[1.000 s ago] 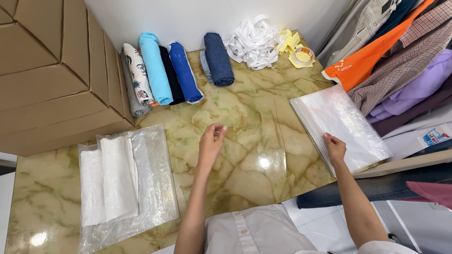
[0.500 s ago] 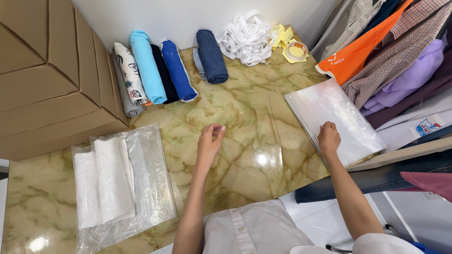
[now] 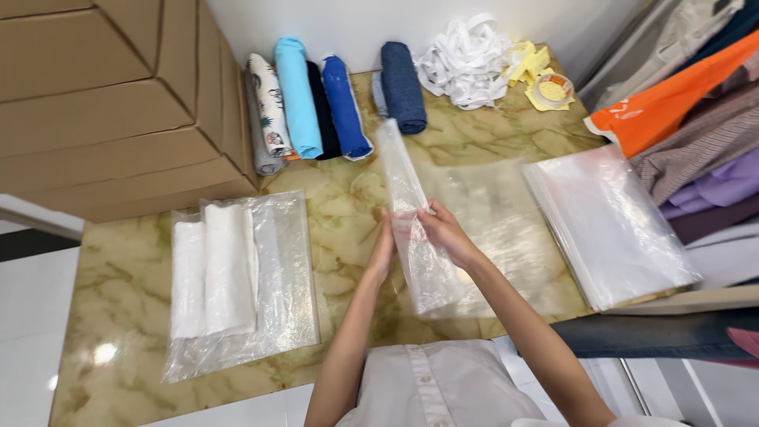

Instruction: The person packs rolled-up clothing items into individual plastic zipper bags by hand on a table.

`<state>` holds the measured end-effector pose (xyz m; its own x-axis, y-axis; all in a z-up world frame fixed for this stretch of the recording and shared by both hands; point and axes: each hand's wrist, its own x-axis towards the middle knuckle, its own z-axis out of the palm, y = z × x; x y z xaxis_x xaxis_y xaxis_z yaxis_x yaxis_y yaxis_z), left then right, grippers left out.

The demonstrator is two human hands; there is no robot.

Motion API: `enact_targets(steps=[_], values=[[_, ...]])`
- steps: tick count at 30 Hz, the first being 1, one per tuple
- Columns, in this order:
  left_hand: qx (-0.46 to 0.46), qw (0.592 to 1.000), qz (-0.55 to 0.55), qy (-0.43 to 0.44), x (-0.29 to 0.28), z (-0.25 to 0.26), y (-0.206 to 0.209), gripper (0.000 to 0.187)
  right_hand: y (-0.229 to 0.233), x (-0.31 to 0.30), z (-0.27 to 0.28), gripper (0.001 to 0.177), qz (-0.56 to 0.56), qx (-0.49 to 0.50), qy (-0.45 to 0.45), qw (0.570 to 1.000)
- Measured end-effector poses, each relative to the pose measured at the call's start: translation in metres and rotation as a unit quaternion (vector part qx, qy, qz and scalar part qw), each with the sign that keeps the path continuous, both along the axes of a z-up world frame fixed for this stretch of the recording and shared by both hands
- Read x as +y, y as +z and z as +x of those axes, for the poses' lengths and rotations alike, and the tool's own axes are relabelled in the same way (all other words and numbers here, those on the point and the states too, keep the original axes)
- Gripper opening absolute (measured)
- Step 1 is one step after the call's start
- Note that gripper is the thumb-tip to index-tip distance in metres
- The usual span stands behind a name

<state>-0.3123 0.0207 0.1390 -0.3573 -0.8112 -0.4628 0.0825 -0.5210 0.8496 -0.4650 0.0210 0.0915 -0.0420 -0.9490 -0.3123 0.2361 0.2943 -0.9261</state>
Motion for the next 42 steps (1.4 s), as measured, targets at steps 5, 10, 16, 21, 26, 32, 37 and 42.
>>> enact_targets(steps=[5, 10, 16, 21, 26, 32, 37, 42], values=[[-0.084, 0.994, 0.033, 0.056, -0.014, 0.045, -0.02, 0.113, -0.022, -0.012, -0.047, 0.062, 0.009, -0.09, -0.11, 0.99], [-0.118, 0.989, 0.062, 0.071, -0.015, 0.052, -0.021, 0.121, -0.036, 0.009, -0.134, 0.049, 0.008, 0.032, -0.099, 0.995], [-0.147, 0.988, 0.046, 0.033, -0.04, 0.04, -0.154, 0.11, -0.146, 0.042, -0.225, 0.02, 0.049, 0.47, -0.161, 0.867], [-0.24, 0.962, -0.104, 0.076, -0.061, 0.037, -0.225, 0.028, -0.17, 0.045, -0.214, 0.016, 0.109, 0.377, -0.185, 0.901], [-0.458, 0.84, -0.264, 0.123, -0.041, 0.08, -0.031, 0.011, -0.149, 0.021, -0.133, 0.026, 0.064, 0.299, -0.098, 0.947], [-0.603, 0.659, -0.421, 0.156, -0.022, 0.07, -0.016, 0.048, -0.141, -0.012, -0.079, 0.017, 0.06, 0.221, -0.072, 0.971], [-0.587, 0.75, -0.305, 0.006, -0.019, 0.065, -0.098, 0.071, -0.171, -0.011, -0.1, 0.02, 0.096, 0.228, -0.097, 0.964], [-0.625, 0.752, -0.187, -0.094, -0.019, 0.082, -0.144, 0.071, -0.117, 0.016, -0.09, 0.03, 0.096, 0.237, -0.063, 0.965]])
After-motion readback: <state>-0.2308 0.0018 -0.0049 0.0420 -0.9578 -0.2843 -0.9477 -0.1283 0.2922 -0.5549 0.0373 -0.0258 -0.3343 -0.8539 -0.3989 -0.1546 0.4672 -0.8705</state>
